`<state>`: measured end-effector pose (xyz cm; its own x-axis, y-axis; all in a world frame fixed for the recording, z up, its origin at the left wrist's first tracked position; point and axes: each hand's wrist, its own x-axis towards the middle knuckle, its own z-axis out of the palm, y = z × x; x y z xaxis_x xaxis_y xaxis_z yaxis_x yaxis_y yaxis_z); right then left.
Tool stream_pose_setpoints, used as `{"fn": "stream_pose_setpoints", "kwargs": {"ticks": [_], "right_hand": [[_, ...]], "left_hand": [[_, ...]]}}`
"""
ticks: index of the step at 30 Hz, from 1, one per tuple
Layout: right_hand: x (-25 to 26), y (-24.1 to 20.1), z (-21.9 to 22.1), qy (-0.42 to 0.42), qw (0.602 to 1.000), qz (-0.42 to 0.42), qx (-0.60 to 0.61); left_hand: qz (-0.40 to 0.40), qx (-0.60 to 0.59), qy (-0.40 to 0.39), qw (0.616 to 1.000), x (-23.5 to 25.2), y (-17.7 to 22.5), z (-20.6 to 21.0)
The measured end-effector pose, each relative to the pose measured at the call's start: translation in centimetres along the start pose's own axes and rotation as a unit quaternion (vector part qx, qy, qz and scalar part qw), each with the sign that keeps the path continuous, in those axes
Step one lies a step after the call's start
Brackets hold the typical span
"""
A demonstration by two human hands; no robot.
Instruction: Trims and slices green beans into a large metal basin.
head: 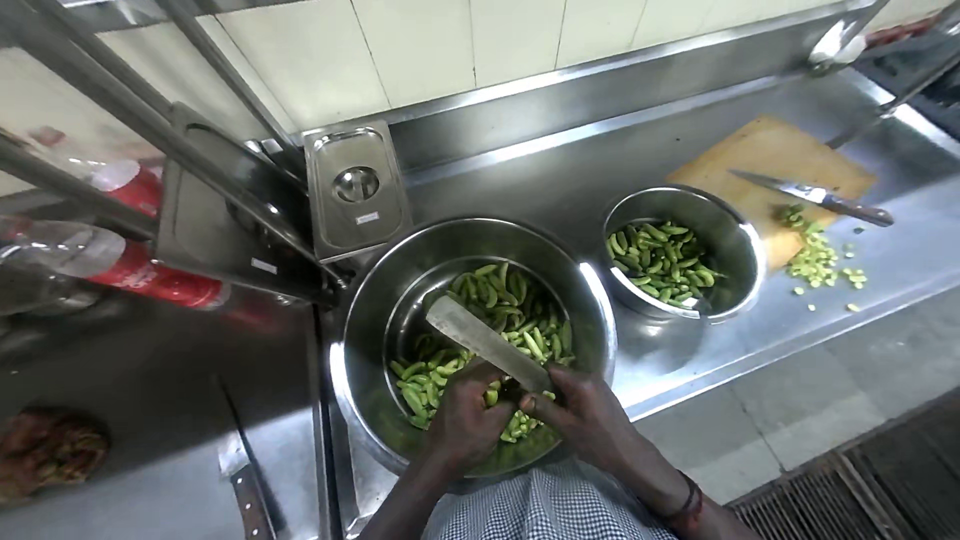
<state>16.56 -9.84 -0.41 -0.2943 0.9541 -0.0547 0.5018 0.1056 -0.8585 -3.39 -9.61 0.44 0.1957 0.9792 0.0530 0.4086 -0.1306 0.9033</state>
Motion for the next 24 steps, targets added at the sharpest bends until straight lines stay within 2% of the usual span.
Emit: {"fn": "stream_pose_setpoints", "kwargs": {"ticks": [3, 6, 10, 13, 16, 18, 24], "right_hand": [[-0.2, 0.0, 0.4, 0.019, 1.0, -0.023, 0.01], [-0.2, 0.1, 0.1, 0.06, 0.997, -0.051, -0.001], [0.0, 0.0, -0.2, 0.084, 0.995, -0.041, -0.031], [-0.1, -0.2, 0.0, 0.081, 0.996, -0.029, -0.04], [-0.3, -0.4, 0.3, 0.09, 0.993, -0.057, -0.042], [-0.3, -0.6, 0.5, 0.099, 0.992, -0.069, -0.042], [-0.2, -0.6, 0.6, 0.118, 0.987, -0.095, -0.051]], "left_hand": [[-0.045, -0.016, 0.051, 0.998, 0.0, 0.0, 0.1], [-0.122, -0.14, 0.057, 0.981, 0.3, 0.3, -0.4], [-0.212, -0.403, 0.022, 0.89, 0.4, -0.4, -0.8], [-0.241, -0.511, -0.01, 0.825, 0.3, -0.6, -0.9], [-0.274, -0.551, -0.009, 0.788, 0.1, -0.5, -0.3], [-0.294, -0.555, -0.002, 0.778, 0.0, -0.3, 0.1], [-0.312, -0.534, -0.016, 0.786, -0.2, 0.4, 0.8]]}}
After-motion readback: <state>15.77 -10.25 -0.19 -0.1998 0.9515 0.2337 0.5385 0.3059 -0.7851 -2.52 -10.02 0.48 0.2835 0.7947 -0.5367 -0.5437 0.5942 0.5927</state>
